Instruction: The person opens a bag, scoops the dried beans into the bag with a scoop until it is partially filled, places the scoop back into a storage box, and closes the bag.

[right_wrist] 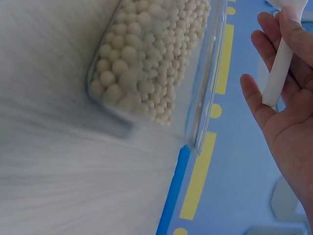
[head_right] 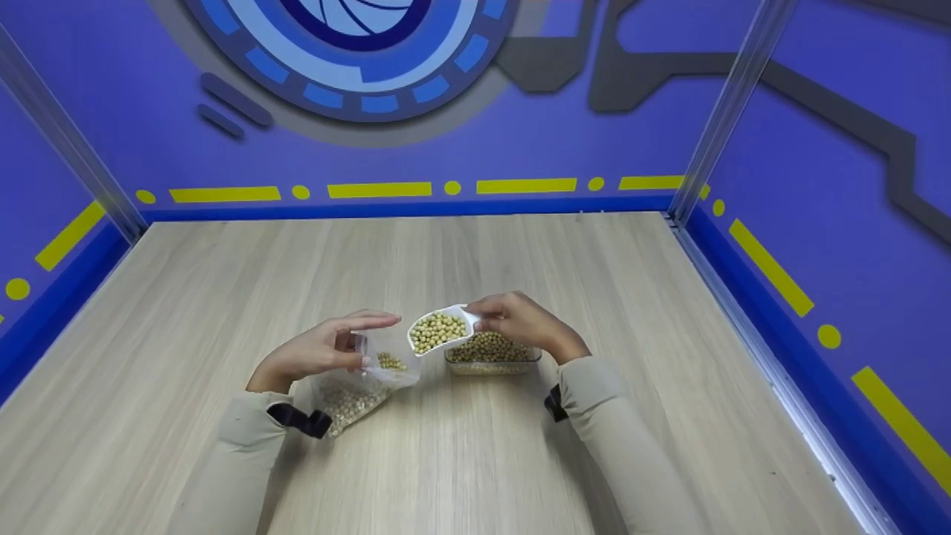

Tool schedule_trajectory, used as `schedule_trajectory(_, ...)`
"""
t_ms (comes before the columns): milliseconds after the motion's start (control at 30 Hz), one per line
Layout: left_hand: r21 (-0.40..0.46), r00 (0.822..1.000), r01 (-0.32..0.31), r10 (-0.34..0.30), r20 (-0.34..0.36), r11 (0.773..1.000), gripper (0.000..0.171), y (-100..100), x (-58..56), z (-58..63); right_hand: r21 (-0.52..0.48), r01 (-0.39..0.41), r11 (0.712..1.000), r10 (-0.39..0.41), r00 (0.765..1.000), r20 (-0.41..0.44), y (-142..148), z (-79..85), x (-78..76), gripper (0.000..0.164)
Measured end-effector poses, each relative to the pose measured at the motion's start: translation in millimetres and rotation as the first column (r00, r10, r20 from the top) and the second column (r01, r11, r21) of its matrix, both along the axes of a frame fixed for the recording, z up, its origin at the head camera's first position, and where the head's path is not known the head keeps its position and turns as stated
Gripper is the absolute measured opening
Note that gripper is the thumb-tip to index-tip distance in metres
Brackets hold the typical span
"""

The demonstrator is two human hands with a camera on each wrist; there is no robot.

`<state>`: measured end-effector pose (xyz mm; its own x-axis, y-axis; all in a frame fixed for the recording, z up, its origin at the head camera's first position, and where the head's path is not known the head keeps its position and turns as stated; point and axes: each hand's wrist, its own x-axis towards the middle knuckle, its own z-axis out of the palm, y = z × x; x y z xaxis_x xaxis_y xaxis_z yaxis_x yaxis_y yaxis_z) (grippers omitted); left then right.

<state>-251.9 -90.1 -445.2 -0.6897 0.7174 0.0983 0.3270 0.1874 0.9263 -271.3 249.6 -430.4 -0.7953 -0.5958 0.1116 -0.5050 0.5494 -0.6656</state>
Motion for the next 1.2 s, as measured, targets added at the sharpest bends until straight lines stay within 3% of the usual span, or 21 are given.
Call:
schedule_trajectory(400, -0.027, 1.0, -0.002, 0.002, -0.029, 1.0, 0.064, 0.4, -1.3, -0.6, 0.024, -0.044, 0.999, 0.044, 0.998, -0.036, -12.5, 1.8, 4.1, 0.028)
schedule_trajectory(733, -0.035, 0.999, 0.005, -0.007, -0.043, 0.999, 0.064, -0.3, -1.0, -0.6, 0.062, -0.08, 0.995, 0.087, 0.989, -0.122, -18.4, 10.7, 7.1, 0.025)
schedule_trajectory(1200, -0.007, 0.999, 0.033, -0.034, -0.021, 0.999, 0.064, 0.4, -2.9, -3.3, 0.086, -0.081, 0.993, 0.091, 0.989, -0.119, -19.6, 12.2, 7.9, 0.027)
